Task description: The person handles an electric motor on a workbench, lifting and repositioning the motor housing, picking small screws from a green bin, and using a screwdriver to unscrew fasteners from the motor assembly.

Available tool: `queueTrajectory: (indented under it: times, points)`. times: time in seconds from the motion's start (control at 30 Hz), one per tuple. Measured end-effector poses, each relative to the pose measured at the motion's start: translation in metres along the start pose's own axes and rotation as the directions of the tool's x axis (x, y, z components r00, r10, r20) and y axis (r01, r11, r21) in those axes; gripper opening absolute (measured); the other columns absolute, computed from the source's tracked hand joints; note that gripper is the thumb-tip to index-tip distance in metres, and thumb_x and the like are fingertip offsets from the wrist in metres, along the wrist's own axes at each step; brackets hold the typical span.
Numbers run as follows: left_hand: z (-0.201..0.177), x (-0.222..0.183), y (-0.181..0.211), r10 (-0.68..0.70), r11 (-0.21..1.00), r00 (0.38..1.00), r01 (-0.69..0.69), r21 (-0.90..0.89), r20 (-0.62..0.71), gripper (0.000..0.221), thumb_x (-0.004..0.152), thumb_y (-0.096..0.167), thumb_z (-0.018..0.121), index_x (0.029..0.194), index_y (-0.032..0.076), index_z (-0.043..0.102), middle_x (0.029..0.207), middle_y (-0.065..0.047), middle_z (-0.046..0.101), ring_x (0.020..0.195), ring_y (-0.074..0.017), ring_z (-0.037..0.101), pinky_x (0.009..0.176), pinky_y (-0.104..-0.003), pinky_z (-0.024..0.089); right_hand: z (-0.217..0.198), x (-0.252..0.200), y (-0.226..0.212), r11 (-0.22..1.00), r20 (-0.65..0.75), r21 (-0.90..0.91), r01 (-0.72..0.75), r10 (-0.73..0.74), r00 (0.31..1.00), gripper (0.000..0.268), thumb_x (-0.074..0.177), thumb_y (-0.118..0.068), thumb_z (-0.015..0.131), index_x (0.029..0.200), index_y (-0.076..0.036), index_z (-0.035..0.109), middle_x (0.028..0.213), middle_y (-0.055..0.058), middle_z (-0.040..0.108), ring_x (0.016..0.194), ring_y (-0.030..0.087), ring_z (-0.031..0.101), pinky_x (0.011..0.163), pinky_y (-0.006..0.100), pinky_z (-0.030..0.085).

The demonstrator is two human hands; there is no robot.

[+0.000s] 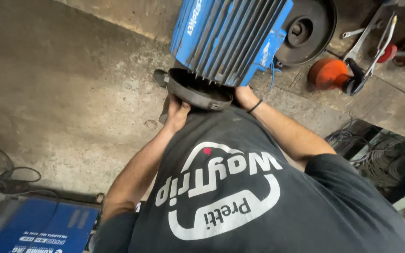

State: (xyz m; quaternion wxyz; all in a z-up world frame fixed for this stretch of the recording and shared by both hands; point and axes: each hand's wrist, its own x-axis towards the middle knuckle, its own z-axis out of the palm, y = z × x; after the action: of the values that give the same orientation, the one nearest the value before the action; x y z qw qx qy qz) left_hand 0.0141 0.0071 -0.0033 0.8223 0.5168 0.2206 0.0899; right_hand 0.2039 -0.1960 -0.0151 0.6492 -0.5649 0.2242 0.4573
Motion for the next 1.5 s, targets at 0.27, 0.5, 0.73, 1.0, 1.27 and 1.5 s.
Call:
queueTrajectory:
  times: [0.27,0.5,0.73,1.0,1.27,1.5]
  points:
    - [-0.007,-0.009,-0.021,-0.089,0.977,0.996,0.085,-0.195,-0.013,0.096,0.095,0.057,0.071,0.159,0.003,0.025,0.155,-0.010,0.039,0.142,-0.0222,0.039,0.121,-0.039,0.035,-0.044,-0.047,-0.025,0.992,0.232,-0.126,-0.019,0.048,0.972,0.049,0.101,-0.027,0.061,0.137,0.007,0.060,0.134,0.017,0.065,0.121,0.026,0.061,0.107,0.040,0.046]
    - [-0.018,0.013,0.021,-0.239,0.920,0.966,0.259,-0.293,0.103,0.106,0.088,0.051,0.079,0.162,0.008,0.017,0.161,-0.007,0.032,0.147,-0.0233,0.033,0.123,-0.041,0.031,-0.035,-0.082,-0.021,0.889,0.530,-0.383,0.249,-0.009,0.848,0.096,0.095,-0.049,0.068,0.161,0.006,0.025,0.166,0.017,0.035,0.154,0.026,0.031,0.125,0.040,0.023]
    - [-0.004,0.027,0.108,-0.028,0.984,0.985,0.058,-0.169,0.170,0.120,0.086,0.053,0.085,0.168,0.008,0.010,0.170,-0.011,0.028,0.158,-0.0272,0.027,0.132,-0.043,0.024,0.022,-0.096,-0.004,0.824,0.582,-0.324,0.464,-0.213,0.784,0.118,0.091,-0.073,0.064,0.166,0.002,0.013,0.161,0.014,0.038,0.149,0.023,0.035,0.125,0.040,0.029]
    - [-0.025,0.045,0.098,0.055,0.997,0.962,-0.065,0.028,0.268,0.113,0.094,0.055,0.078,0.170,0.007,0.009,0.175,-0.014,0.020,0.163,-0.0287,0.021,0.135,-0.042,0.020,0.051,-0.093,0.030,0.912,0.444,0.036,0.410,-0.382,0.811,0.107,0.092,-0.066,0.067,0.164,-0.009,0.013,0.163,0.009,0.034,0.151,0.024,0.036,0.124,0.048,0.034]
    - [-0.036,0.057,0.089,0.029,1.000,0.942,-0.026,-0.011,0.334,0.102,0.101,0.052,0.070,0.169,0.011,0.006,0.173,-0.012,0.021,0.160,-0.0271,0.023,0.132,-0.042,0.022,0.056,-0.073,0.053,0.862,0.280,0.110,0.495,-0.505,0.816,0.084,0.101,-0.057,0.063,0.153,-0.006,0.021,0.146,0.010,0.038,0.134,0.024,0.042,0.121,0.047,0.039]
    - [-0.032,0.056,0.084,0.042,0.995,0.951,-0.010,-0.104,0.308,0.099,0.104,0.049,0.069,0.169,0.014,0.003,0.171,-0.012,0.023,0.156,-0.0268,0.027,0.130,-0.041,0.026,0.068,-0.074,0.048,0.810,0.226,0.083,0.581,-0.583,0.780,0.083,0.099,-0.059,0.063,0.152,-0.006,0.030,0.141,0.008,0.052,0.123,0.019,0.057,0.100,0.035,0.052]
